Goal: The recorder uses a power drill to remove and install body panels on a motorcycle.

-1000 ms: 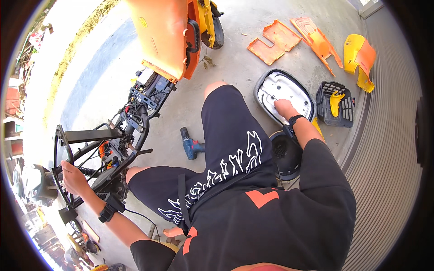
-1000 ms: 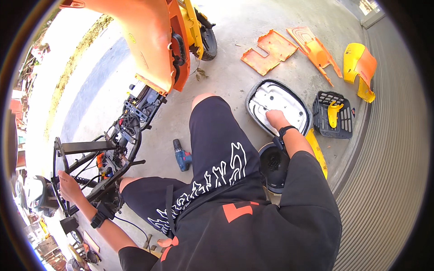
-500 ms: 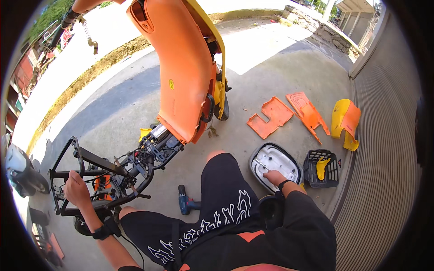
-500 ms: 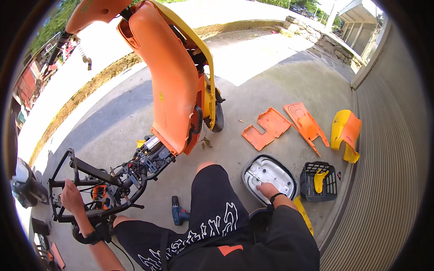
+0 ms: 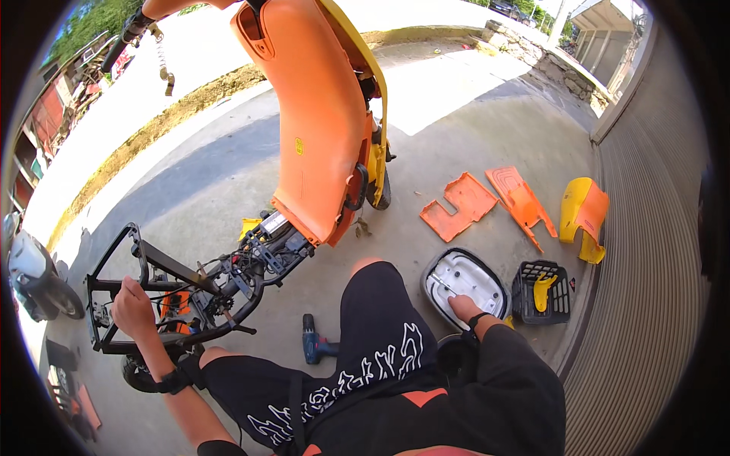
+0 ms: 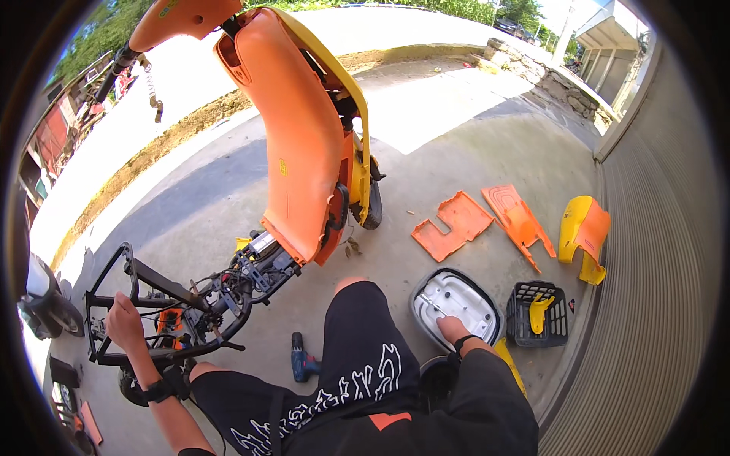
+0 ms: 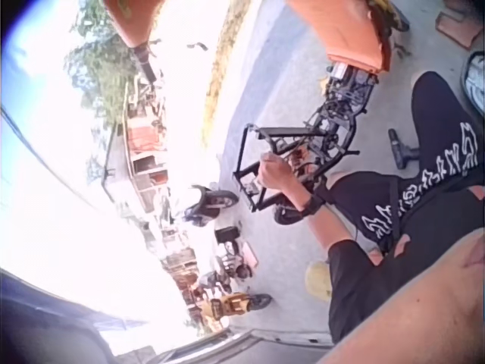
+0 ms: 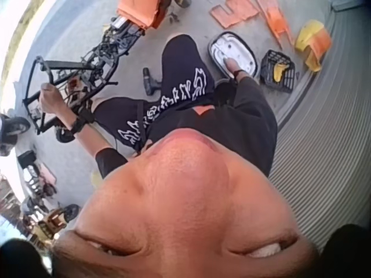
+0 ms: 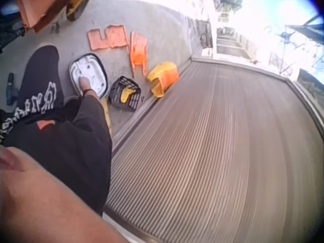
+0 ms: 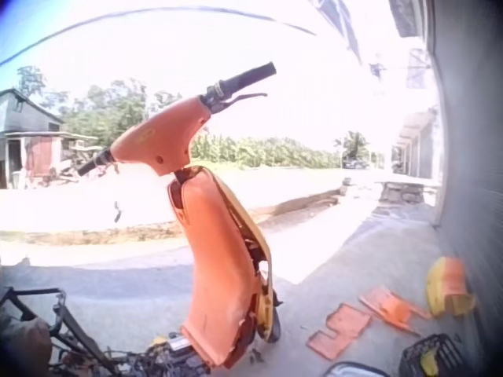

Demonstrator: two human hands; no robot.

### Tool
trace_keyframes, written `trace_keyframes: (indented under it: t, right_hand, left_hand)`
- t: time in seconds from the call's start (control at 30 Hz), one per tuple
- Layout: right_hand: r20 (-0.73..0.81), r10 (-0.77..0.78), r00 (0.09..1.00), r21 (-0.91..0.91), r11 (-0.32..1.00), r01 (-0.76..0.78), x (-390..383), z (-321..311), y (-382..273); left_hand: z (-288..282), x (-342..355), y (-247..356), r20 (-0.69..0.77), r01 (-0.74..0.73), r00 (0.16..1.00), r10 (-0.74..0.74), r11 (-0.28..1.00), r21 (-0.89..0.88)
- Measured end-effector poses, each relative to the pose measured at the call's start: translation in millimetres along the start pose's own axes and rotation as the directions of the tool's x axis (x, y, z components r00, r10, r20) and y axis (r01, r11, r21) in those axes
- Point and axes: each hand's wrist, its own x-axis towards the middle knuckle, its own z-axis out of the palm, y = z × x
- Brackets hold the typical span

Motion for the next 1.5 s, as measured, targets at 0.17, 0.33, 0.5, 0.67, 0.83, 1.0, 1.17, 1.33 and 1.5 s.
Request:
trace_keyframes:
  t: [0.17, 0.33, 0.5, 0.67, 0.83, 1.0, 1.17, 1.33, 1.5]
  right_hand:
    - [-0.072, 0.016, 0.997, 0.004, 1.000, -0.016, -6, 0, 2]
    - [-0.030, 0.073, 0.997, 0.009, 0.997, -0.073, -1, -2, 4]
    - [-0.241, 0.245, 0.939, 0.183, 0.962, -0.204, 15, -74, -24]
    - [-0.566, 0.232, 0.791, 0.726, 0.595, 0.345, 12, -288, -185]
    - [-0.485, -0.206, 0.850, 0.829, 0.201, 0.522, 12, -316, -364]
    - [-0.510, -0.399, 0.762, 0.780, 0.159, 0.605, 39, -266, -461]
    - [0.199, -0.485, 0.852, 0.660, 0.709, 0.250, 110, -181, -479]
    - [0.466, -0.186, 0.865, -0.113, 0.957, 0.266, 107, -22, -474]
    - [0.316, -0.217, 0.924, -0.012, 0.972, 0.233, 92, 25, -463]
  left_hand:
    - [0, 2, 5, 0.017, -0.017, 1.000, 0.016, 1.000, 0.012]
    - [3, 3, -2, -0.012, -0.032, 0.999, 0.032, 0.999, -0.002]
    - [-18, -16, 16, -0.017, 0.043, 0.998, -0.054, 0.930, -0.366]
    - [-71, -115, 120, 0.384, 0.396, 0.915, 0.126, -0.096, -0.913]
    - [-68, -161, 183, 0.691, 0.807, 0.566, 0.450, -0.474, -0.352]
    - [-18, -162, 140, 0.835, 0.550, 0.526, 0.161, -0.814, -0.189]
    - [18, -195, 82, 0.930, 0.620, 0.354, -0.096, -0.721, -0.311]
    - [18, -213, 61, 0.964, 0.549, 0.266, 0.027, -0.826, -0.128]
    - [26, -217, 60, 0.981, 0.614, 0.189, 0.047, -0.785, -0.080]
